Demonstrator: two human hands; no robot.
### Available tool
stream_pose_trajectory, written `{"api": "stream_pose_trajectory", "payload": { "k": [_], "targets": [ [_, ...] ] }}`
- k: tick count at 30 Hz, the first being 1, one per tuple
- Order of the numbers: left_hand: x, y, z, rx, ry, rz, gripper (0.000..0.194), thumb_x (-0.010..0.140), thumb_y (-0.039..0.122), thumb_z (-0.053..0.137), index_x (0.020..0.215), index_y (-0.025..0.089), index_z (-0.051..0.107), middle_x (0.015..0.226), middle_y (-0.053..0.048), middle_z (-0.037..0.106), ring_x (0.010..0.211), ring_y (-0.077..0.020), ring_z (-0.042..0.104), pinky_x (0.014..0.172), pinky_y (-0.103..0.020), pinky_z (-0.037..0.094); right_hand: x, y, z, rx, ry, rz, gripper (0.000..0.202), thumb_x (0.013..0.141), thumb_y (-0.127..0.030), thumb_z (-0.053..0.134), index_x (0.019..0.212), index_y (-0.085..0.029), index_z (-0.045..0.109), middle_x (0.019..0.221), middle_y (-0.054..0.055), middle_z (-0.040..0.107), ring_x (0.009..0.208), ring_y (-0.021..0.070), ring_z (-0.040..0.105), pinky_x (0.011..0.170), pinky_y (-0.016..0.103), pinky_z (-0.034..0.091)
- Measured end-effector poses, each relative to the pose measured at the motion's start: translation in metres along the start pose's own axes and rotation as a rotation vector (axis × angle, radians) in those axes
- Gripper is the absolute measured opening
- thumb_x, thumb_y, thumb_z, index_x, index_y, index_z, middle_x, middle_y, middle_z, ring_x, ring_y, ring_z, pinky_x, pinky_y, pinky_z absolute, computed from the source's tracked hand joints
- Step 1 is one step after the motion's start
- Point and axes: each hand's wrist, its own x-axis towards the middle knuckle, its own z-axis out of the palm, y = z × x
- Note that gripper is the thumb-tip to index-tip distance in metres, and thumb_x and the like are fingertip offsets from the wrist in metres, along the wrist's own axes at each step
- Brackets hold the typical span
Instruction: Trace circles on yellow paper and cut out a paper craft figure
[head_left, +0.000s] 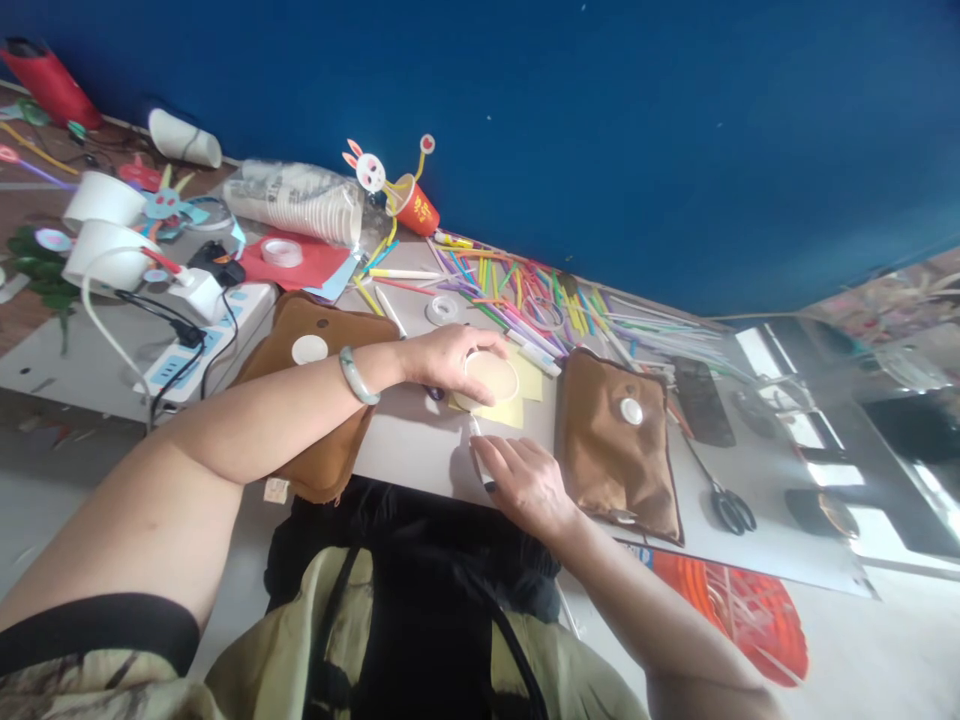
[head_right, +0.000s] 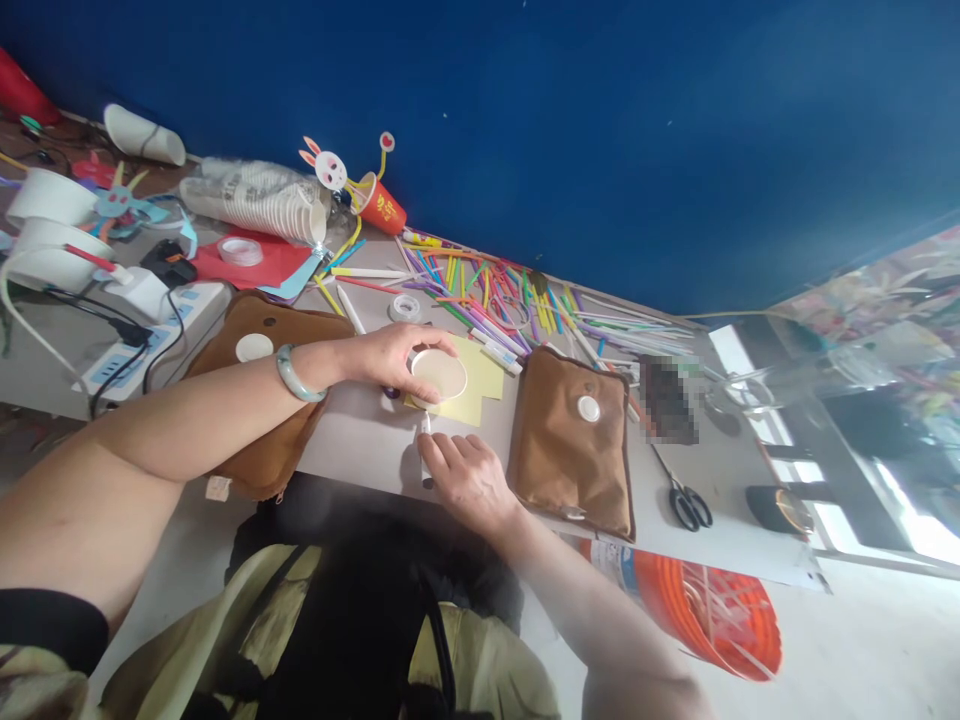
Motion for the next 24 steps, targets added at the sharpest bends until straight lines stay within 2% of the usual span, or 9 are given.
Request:
{"api": "stream_pose_trajectory", "payload": {
  "k": [7, 11, 14, 17, 20, 24],
  "targets": [
    [-0.001, 0.000, 0.000, 0.001, 0.000, -0.007, 0.065, 0.060, 0.044, 0.088, 0.116, 0.018, 0.068, 0.117, -0.008, 0.071, 0.105, -0.0250, 0.065, 0.090, -0.034, 0.048, -0.005, 0.007, 0.002, 0.009, 0.032, 0.027, 0.026, 0.086, -0.003, 0.047, 0.104, -0.013, 0.061, 0.080, 0.005, 0.071, 0.063, 0.0151, 0.057, 0.060, 0.031, 0.036],
    [-0.001, 0.001, 0.000, -0.003, -0.001, -0.004, 0.065, 0.060, 0.043, 0.088, 0.116, 0.017, 0.068, 0.117, -0.008, 0.071, 0.106, -0.0246, 0.065, 0.090, -0.033, 0.048, -0.009, 0.012, 0.005, 0.046, 0.061, 0.108, 0.021, 0.086, -0.007, 0.053, 0.103, -0.015, 0.063, 0.080, 0.004, 0.072, 0.064, 0.0145, 0.061, 0.062, 0.029, 0.040],
    [-0.001, 0.000, 0.000, 0.005, 0.002, 0.003, 0.064, 0.061, 0.044, 0.088, 0.115, 0.018, 0.068, 0.115, -0.007, 0.071, 0.103, -0.0240, 0.065, 0.090, -0.033, 0.048, -0.010, 0.016, 0.004, 0.137, 0.146, 0.261, 0.012, 0.092, -0.015, 0.057, 0.099, -0.018, 0.066, 0.076, 0.003, 0.073, 0.060, 0.0136, 0.062, 0.060, 0.027, 0.043],
    [-0.001, -0.002, 0.000, 0.007, 0.002, 0.001, 0.065, 0.062, 0.047, 0.087, 0.117, 0.019, 0.068, 0.115, -0.007, 0.071, 0.103, -0.0242, 0.065, 0.088, -0.033, 0.049, -0.008, 0.021, 0.002, 0.357, 0.214, 0.542, 0.012, 0.094, -0.025, 0.059, 0.098, -0.019, 0.068, 0.080, 0.005, 0.075, 0.060, 0.0141, 0.065, 0.058, 0.025, 0.048],
    [-0.002, -0.003, 0.000, -0.004, -0.001, 0.005, 0.065, 0.063, 0.050, 0.086, 0.117, 0.018, 0.067, 0.117, -0.008, 0.070, 0.106, -0.0250, 0.065, 0.090, -0.033, 0.049, -0.003, 0.026, 0.000, 0.550, 0.230, 0.792, 0.014, 0.091, -0.029, 0.062, 0.094, -0.019, 0.070, 0.081, 0.004, 0.076, 0.062, 0.0154, 0.066, 0.056, 0.025, 0.049],
    [-0.003, 0.001, -0.001, 0.001, -0.002, 0.012, 0.067, 0.063, 0.052, 0.085, 0.118, 0.017, 0.066, 0.118, -0.009, 0.070, 0.108, -0.0254, 0.065, 0.093, -0.034, 0.049, 0.002, 0.029, 0.001, 0.684, 0.231, 0.867, 0.016, 0.088, -0.030, 0.064, 0.092, -0.018, 0.072, 0.080, 0.004, 0.076, 0.065, 0.0163, 0.067, 0.059, 0.025, 0.050]
  ]
}}
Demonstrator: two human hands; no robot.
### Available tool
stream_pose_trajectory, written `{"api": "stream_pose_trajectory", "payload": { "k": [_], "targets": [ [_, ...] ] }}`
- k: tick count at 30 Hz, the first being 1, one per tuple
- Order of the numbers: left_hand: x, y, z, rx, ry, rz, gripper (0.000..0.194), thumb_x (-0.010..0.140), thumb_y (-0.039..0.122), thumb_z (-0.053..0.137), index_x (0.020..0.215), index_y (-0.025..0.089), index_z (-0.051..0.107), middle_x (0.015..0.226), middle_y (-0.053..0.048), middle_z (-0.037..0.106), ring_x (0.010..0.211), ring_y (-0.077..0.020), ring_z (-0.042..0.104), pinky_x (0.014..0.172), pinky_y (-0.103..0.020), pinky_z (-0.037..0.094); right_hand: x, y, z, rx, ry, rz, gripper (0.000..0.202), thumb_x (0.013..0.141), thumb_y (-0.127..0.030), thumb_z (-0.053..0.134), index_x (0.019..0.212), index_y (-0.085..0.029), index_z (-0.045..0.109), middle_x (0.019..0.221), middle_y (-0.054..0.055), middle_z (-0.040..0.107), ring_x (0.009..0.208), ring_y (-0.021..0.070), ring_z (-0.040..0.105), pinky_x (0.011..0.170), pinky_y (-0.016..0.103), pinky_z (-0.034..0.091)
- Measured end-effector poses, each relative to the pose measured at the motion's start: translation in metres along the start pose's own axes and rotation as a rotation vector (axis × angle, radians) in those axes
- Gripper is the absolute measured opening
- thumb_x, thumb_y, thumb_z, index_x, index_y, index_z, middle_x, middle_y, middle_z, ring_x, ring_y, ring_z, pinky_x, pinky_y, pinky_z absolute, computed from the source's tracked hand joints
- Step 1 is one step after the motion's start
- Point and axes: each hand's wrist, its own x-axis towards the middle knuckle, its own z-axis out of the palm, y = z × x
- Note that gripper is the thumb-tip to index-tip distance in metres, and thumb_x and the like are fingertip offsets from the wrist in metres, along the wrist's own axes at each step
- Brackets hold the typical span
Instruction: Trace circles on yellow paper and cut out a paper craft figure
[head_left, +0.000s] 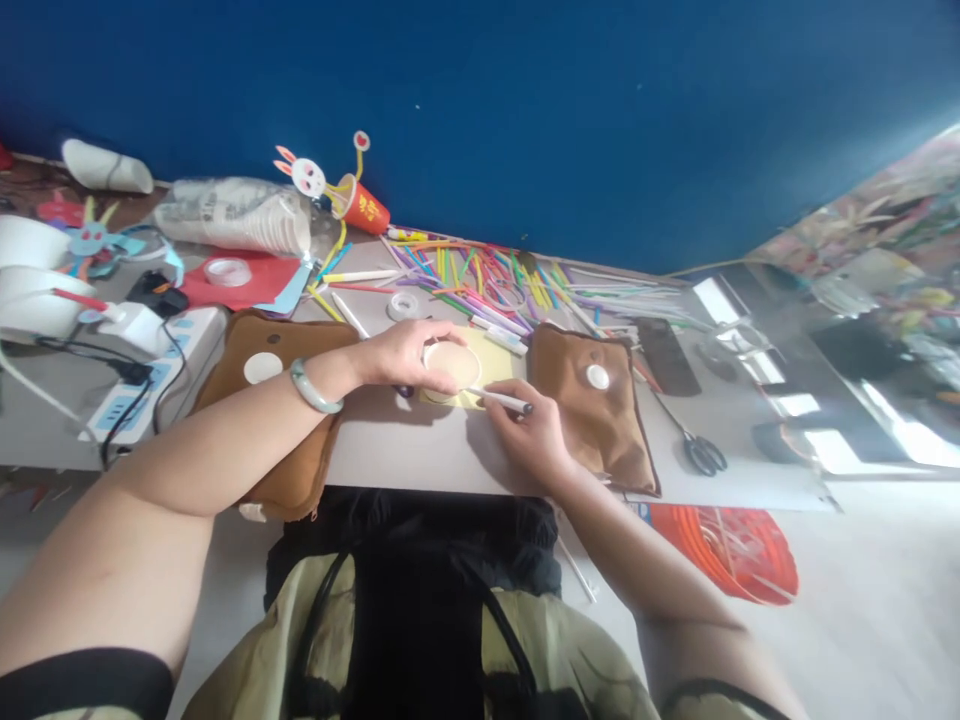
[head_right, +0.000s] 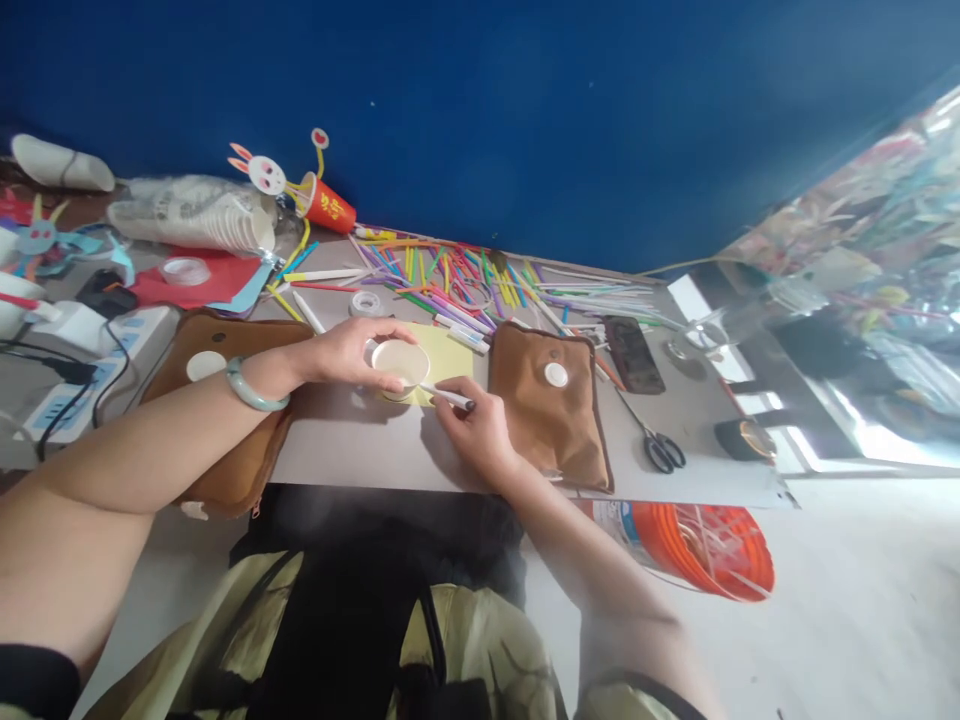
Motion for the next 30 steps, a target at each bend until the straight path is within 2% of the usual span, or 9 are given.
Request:
{"api": "stream_pose_trajectory", "payload": {
  "k": [12, 20, 30],
  "targets": [
    [-0.002, 0.012, -0.002, 0.047, 0.000, -0.119, 0.069, 0.061, 0.057, 0.084, 0.117, 0.018, 0.068, 0.112, -0.007, 0.070, 0.099, -0.0237, 0.065, 0.085, -0.031, 0.052, 0.000, 0.006, 0.004, 0.056, -0.063, 0.028, 0.020, 0.089, -0.031, 0.062, 0.098, -0.017, 0.072, 0.076, 0.002, 0.073, 0.054, 0.0111, 0.056, 0.059, 0.023, 0.045],
    [-0.002, 0.012, -0.002, 0.079, 0.004, -0.117, 0.069, 0.063, 0.057, 0.083, 0.118, 0.019, 0.068, 0.112, -0.006, 0.070, 0.097, -0.0225, 0.065, 0.085, -0.029, 0.053, -0.007, 0.005, 0.000, 0.000, -0.095, -0.020, 0.019, 0.091, -0.030, 0.060, 0.100, -0.018, 0.070, 0.085, 0.004, 0.075, 0.068, 0.0151, 0.066, 0.065, 0.024, 0.048],
    [-0.002, 0.012, -0.003, 0.058, 0.003, -0.108, 0.071, 0.061, 0.058, 0.084, 0.118, 0.019, 0.068, 0.115, -0.006, 0.070, 0.101, -0.0232, 0.065, 0.088, -0.029, 0.052, -0.029, -0.006, 0.002, -0.115, -0.127, -0.102, 0.018, 0.093, -0.028, 0.058, 0.104, -0.019, 0.068, 0.085, 0.004, 0.077, 0.056, 0.0122, 0.063, 0.062, 0.023, 0.046]
  ]
}}
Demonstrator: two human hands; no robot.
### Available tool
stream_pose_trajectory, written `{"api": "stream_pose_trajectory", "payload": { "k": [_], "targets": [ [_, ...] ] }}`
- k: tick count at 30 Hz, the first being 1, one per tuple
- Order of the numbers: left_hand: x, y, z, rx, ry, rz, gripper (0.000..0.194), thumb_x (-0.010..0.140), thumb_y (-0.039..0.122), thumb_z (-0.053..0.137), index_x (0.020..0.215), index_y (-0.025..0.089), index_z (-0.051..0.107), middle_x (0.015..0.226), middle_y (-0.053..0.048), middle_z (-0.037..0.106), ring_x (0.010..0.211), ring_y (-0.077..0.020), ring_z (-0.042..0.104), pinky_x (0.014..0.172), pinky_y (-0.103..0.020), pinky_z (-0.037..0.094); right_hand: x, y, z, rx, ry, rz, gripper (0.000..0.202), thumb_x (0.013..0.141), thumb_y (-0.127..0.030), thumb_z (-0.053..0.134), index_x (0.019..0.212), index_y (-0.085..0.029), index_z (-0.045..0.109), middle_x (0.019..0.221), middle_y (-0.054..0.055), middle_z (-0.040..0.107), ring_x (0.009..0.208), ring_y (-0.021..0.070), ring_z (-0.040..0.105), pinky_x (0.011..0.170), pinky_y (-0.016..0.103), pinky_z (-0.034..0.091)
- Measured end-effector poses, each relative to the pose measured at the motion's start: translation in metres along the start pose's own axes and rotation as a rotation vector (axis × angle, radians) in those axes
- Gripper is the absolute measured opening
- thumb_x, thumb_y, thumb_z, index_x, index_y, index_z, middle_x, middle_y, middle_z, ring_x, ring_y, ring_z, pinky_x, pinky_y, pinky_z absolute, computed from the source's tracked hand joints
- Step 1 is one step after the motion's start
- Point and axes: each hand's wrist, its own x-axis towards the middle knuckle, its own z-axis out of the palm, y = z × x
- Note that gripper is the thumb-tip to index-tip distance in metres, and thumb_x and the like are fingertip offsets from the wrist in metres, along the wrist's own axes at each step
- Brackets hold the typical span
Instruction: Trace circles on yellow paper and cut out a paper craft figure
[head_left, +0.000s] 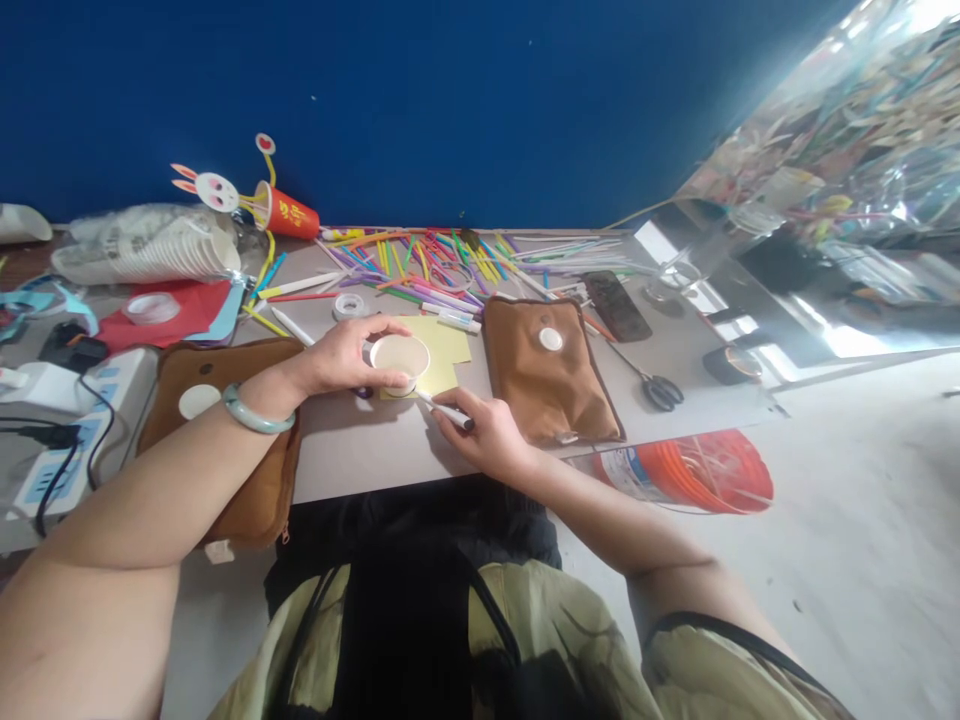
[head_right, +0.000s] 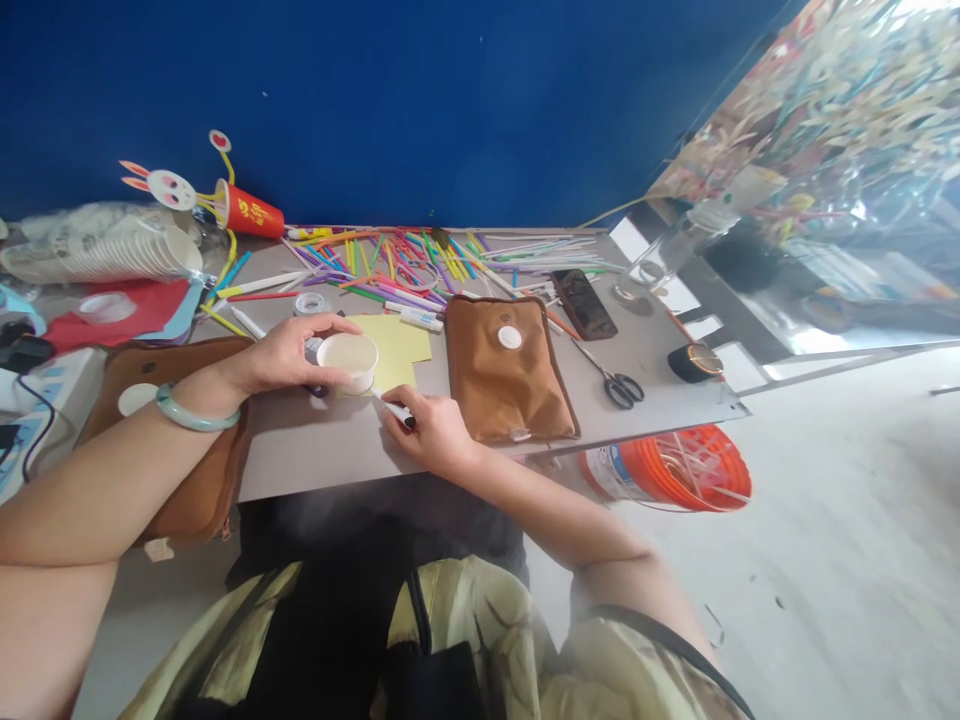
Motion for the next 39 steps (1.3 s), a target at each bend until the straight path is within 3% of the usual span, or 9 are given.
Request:
{"api": "stream_pose_trajectory", "payload": {
  "k": [4, 7, 12, 15, 23, 39],
  "targets": [
    [0.000, 0.000, 0.000, 0.004, 0.002, 0.004, 0.071, 0.061, 0.057, 0.085, 0.118, 0.018, 0.068, 0.115, -0.006, 0.070, 0.101, -0.0234, 0.065, 0.089, -0.030, 0.052, -0.007, -0.004, 0.004, -0.040, 0.009, -0.068, 0.016, 0.094, -0.025, 0.058, 0.105, -0.018, 0.067, 0.082, 0.003, 0.076, 0.057, 0.0116, 0.063, 0.062, 0.022, 0.045],
    [0.000, 0.000, 0.000, -0.004, 0.005, 0.010, 0.071, 0.061, 0.057, 0.085, 0.117, 0.017, 0.068, 0.116, -0.008, 0.070, 0.103, -0.0244, 0.065, 0.091, -0.032, 0.052, -0.012, -0.005, 0.008, -0.093, 0.022, -0.207, 0.016, 0.095, -0.022, 0.057, 0.108, -0.017, 0.066, 0.086, 0.004, 0.076, 0.066, 0.0130, 0.067, 0.067, 0.023, 0.047],
    [0.001, -0.004, 0.001, -0.020, 0.006, 0.045, 0.070, 0.061, 0.055, 0.085, 0.118, 0.018, 0.067, 0.116, -0.008, 0.070, 0.107, -0.0258, 0.065, 0.096, -0.035, 0.050, -0.012, -0.010, 0.016, -0.383, -0.046, -0.500, 0.029, 0.094, -0.014, 0.051, 0.122, -0.015, 0.060, 0.099, 0.008, 0.075, 0.070, 0.0149, 0.064, 0.066, 0.028, 0.045],
    [0.002, -0.006, 0.001, -0.031, 0.019, 0.066, 0.069, 0.060, 0.052, 0.086, 0.117, 0.017, 0.068, 0.117, -0.009, 0.071, 0.111, -0.0271, 0.064, 0.099, -0.036, 0.049, -0.004, -0.017, 0.024, -0.506, -0.090, -0.580, 0.032, 0.093, -0.011, 0.047, 0.123, -0.011, 0.059, 0.096, 0.010, 0.072, 0.068, 0.0160, 0.060, 0.061, 0.031, 0.041],
    [0.004, -0.007, 0.003, -0.039, 0.025, 0.082, 0.067, 0.060, 0.050, 0.086, 0.115, 0.017, 0.068, 0.116, -0.009, 0.071, 0.106, -0.0262, 0.065, 0.096, -0.036, 0.050, 0.014, -0.032, 0.045, -0.696, -0.144, -0.539, 0.021, 0.096, -0.012, 0.046, 0.108, -0.011, 0.063, 0.084, 0.007, 0.067, 0.065, 0.0160, 0.057, 0.059, 0.033, 0.036],
    [0.004, -0.008, 0.003, -0.061, 0.014, 0.081, 0.067, 0.059, 0.049, 0.086, 0.115, 0.017, 0.068, 0.116, -0.009, 0.072, 0.107, -0.0266, 0.066, 0.095, -0.037, 0.051, 0.019, -0.038, 0.050, -0.749, -0.196, -0.452, 0.022, 0.096, -0.007, 0.044, 0.112, -0.009, 0.059, 0.086, 0.008, 0.066, 0.070, 0.0189, 0.061, 0.063, 0.035, 0.041]
  ]
}}
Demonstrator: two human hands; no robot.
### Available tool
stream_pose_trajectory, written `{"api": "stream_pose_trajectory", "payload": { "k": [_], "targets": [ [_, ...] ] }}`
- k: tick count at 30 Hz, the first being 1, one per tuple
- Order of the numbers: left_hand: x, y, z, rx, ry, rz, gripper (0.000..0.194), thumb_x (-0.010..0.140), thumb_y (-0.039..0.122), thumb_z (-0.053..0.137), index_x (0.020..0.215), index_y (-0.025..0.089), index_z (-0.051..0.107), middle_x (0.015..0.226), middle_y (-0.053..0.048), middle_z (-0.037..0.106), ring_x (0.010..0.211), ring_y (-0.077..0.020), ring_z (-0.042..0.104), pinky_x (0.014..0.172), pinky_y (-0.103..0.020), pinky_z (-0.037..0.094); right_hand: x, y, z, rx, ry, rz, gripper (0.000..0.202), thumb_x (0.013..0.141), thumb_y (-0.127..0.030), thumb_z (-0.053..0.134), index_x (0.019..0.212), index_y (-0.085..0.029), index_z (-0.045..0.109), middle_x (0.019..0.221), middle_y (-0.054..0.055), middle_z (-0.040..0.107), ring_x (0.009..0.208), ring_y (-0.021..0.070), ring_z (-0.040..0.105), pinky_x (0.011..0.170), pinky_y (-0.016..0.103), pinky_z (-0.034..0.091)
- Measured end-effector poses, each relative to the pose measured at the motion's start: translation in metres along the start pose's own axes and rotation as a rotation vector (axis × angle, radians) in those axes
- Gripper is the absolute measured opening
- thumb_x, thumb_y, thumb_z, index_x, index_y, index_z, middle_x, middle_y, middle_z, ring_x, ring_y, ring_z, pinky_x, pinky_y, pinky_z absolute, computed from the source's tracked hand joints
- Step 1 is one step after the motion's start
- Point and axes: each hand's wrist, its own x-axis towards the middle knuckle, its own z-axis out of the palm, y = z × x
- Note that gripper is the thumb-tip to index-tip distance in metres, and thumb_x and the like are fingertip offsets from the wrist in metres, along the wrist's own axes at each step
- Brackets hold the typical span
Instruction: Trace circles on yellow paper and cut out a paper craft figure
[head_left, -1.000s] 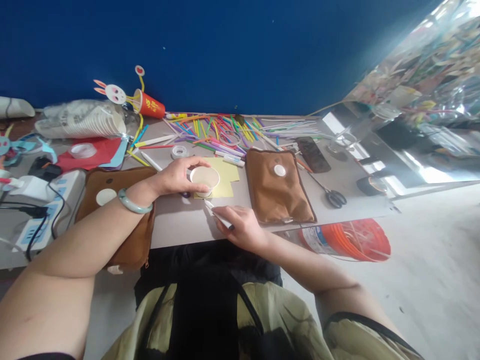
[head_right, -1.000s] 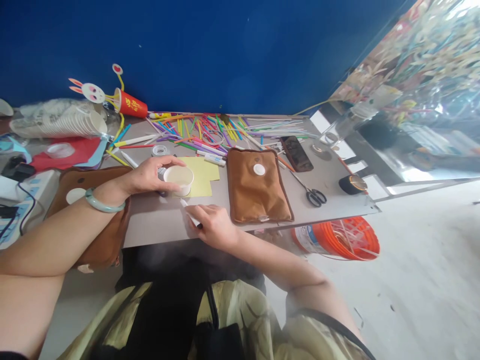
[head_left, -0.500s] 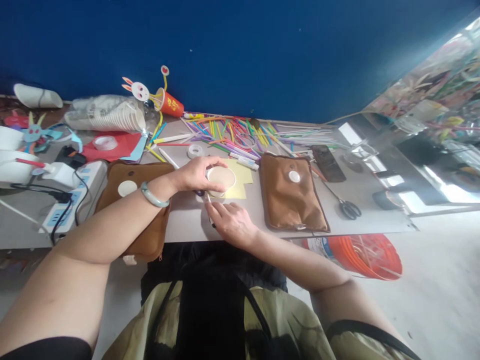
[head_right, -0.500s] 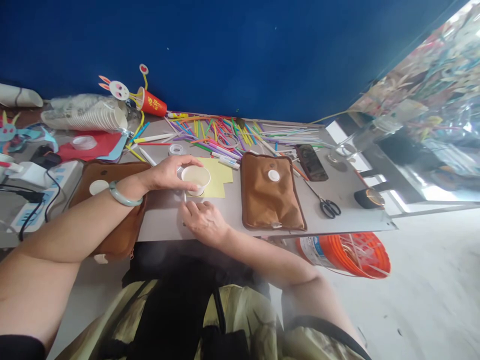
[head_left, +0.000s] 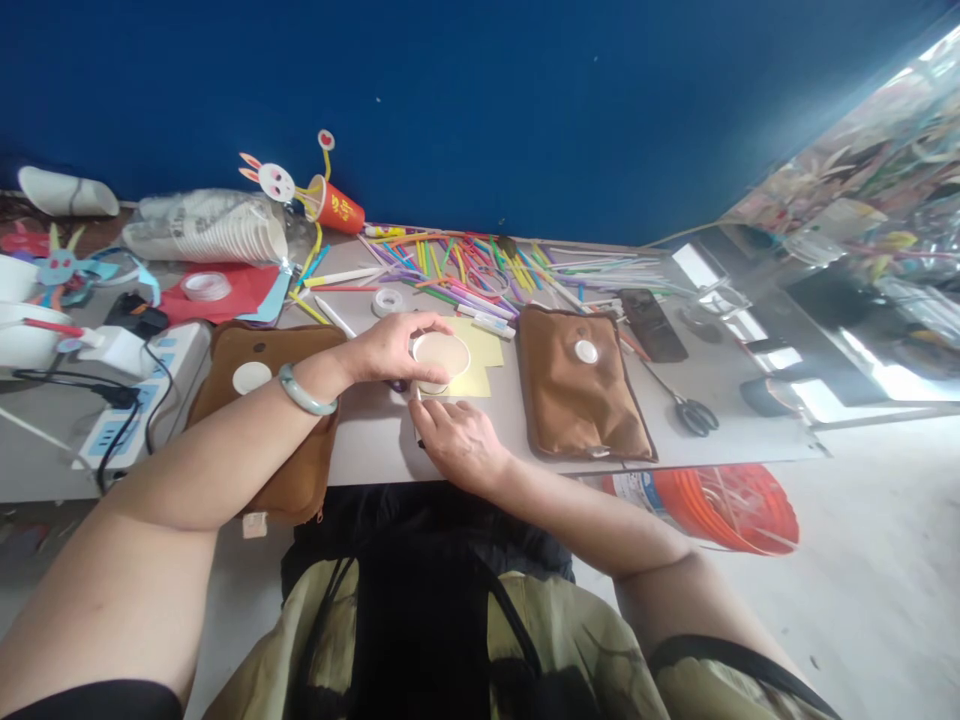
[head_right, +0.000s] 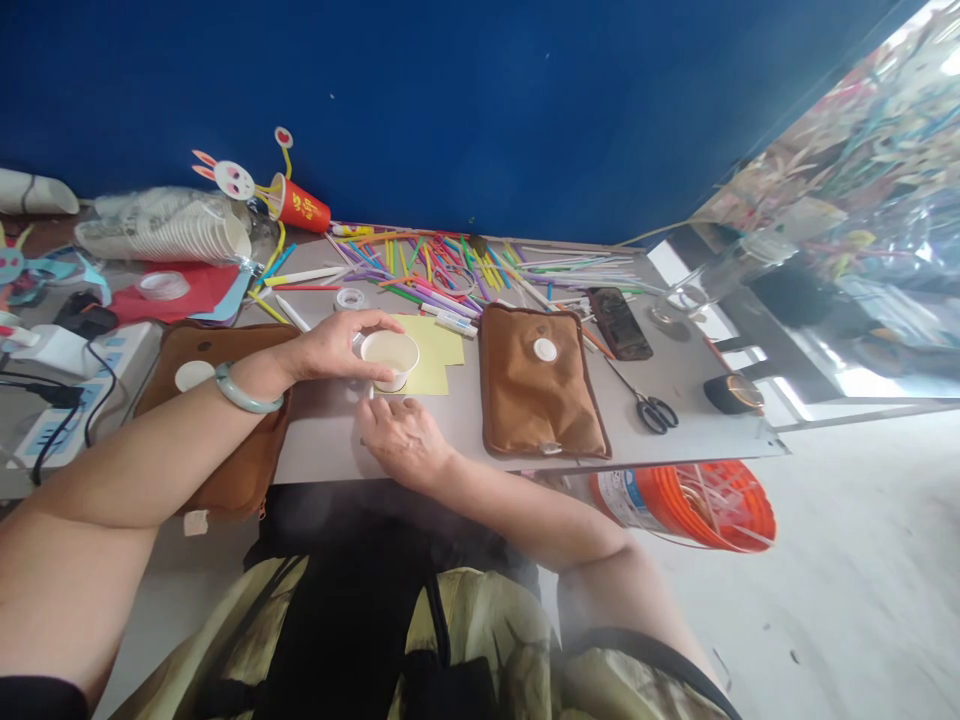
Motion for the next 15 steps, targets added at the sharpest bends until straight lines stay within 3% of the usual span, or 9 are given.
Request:
{"api": "stream_pose_trajectory", "payload": {
  "k": [6, 15],
  "targets": [
    [-0.001, 0.003, -0.001, 0.013, 0.008, -0.009, 0.067, 0.059, 0.049, 0.086, 0.115, 0.017, 0.068, 0.115, -0.009, 0.072, 0.106, -0.0262, 0.065, 0.094, -0.036, 0.051, -0.008, 0.001, -0.008, 0.012, -0.008, -0.007, 0.021, 0.095, -0.006, 0.043, 0.103, -0.011, 0.061, 0.080, 0.007, 0.065, 0.065, 0.0178, 0.058, 0.061, 0.034, 0.037],
    [-0.001, 0.001, -0.002, 0.036, -0.003, 0.014, 0.067, 0.061, 0.051, 0.086, 0.116, 0.017, 0.068, 0.116, -0.009, 0.071, 0.108, -0.0269, 0.065, 0.097, -0.037, 0.049, -0.031, 0.011, -0.015, 0.027, 0.035, -0.038, 0.027, 0.092, -0.008, 0.048, 0.115, -0.008, 0.063, 0.081, 0.007, 0.068, 0.064, 0.0176, 0.056, 0.061, 0.035, 0.033]
  ]
}}
